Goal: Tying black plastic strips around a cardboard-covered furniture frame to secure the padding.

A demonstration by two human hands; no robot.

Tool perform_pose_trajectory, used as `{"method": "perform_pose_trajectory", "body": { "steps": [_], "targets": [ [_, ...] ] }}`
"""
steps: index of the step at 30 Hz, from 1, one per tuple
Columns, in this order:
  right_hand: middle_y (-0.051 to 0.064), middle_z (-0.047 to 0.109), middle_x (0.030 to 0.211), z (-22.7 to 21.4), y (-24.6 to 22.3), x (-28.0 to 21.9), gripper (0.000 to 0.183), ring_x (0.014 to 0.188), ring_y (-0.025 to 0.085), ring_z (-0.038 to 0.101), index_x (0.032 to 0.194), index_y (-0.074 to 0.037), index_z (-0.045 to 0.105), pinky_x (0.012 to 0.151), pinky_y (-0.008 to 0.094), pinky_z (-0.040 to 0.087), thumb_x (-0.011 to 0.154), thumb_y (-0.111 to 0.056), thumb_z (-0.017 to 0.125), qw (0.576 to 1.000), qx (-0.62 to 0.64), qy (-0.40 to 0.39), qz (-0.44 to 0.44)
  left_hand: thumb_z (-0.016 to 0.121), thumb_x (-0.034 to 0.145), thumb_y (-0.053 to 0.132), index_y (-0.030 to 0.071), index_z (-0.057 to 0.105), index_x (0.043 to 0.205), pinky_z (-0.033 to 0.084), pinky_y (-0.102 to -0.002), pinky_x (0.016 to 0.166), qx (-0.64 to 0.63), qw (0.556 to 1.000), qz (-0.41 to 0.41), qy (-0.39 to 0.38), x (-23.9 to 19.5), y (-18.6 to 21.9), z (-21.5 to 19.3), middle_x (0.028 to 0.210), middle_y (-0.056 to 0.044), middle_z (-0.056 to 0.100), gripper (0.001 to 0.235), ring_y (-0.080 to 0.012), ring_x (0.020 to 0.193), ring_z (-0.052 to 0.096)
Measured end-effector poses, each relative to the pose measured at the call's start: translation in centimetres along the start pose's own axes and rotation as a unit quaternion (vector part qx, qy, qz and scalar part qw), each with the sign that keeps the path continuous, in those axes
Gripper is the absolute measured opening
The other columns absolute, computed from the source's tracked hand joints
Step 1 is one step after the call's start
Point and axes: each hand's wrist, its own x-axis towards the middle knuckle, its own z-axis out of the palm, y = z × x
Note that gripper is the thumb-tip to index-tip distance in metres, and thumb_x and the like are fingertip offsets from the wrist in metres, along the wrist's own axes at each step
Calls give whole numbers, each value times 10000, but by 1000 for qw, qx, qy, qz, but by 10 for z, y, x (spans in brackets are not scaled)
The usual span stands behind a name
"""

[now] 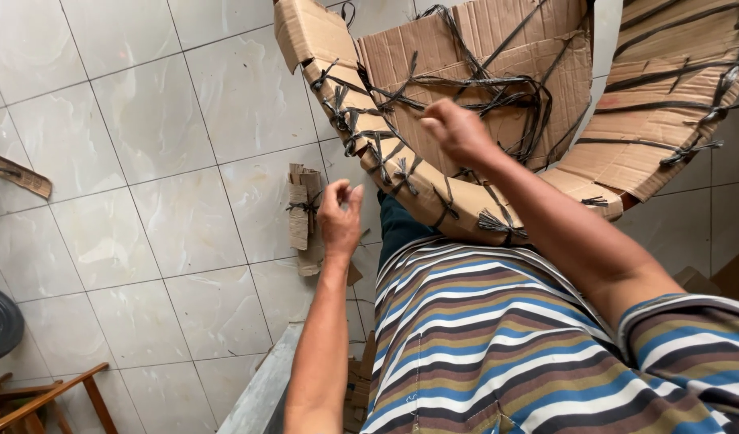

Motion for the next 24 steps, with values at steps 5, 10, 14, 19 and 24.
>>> {"method": "perform_pose_trajectory", "body": {
  "steps": [5, 10, 14, 19, 24],
  "targets": [
    [222, 738, 1032, -62, 57, -38, 256, 1028, 437, 684, 1207, -91, 725, 877, 551, 518, 1056, -276, 631, 999, -7, -5, 37, 650, 1003, 474, 129, 745, 1078, 584, -455, 849, 40, 968, -182, -168, -59, -48, 16, 971, -150, 768, 365, -328, 973, 740],
    [142, 745, 950, -90, 97, -93, 259, 916, 286, 710, 1240, -91, 713, 841, 459, 540, 1058, -254, 624, 990, 70, 51, 113, 658, 977, 541, 134, 763, 1132, 564, -445, 892, 4, 926, -223, -305, -95, -47, 68, 1052, -148, 765, 448, -325, 1045, 721],
    [85, 726, 885, -90, 139, -112, 229, 849, 220, 688, 1261, -120, 717, 800, 399, 534, 1096, -251, 625, 982, 89, 132, 104, 653, 989, 507, 119, 731, 1204, 524, -409, 961, -50, 899, -213, -380, -103, -54, 73, 1144, -135, 737, 450, -292, 1123, 683],
    [79, 736, 883, -95, 137, -139, 191, 880, 284, 698, 1250, -181, 735, 791, 423, 532, 1094, -244, 646, 978, 31, 190, 76, 649, 1002, 473, 104, 699, 1275, 484, -373, 1030, -93, 861, -195, -461, -110, -57, 82, 1235, -121, 710, 462, -259, 1201, 645],
    [82, 751, 911, -93, 128, -159, 190, 917, 261, 710, 1222, -152, 740, 838, 401, 544, 1072, -221, 645, 975, 82, 195, 62, 643, 1019, 427, 83, 657, 1371, 430, -326, 1123, -156, 801, -195, -545, -117, -62, 92, 1356, -104, 673, 493, -216, 1305, 593]
  ]
}}
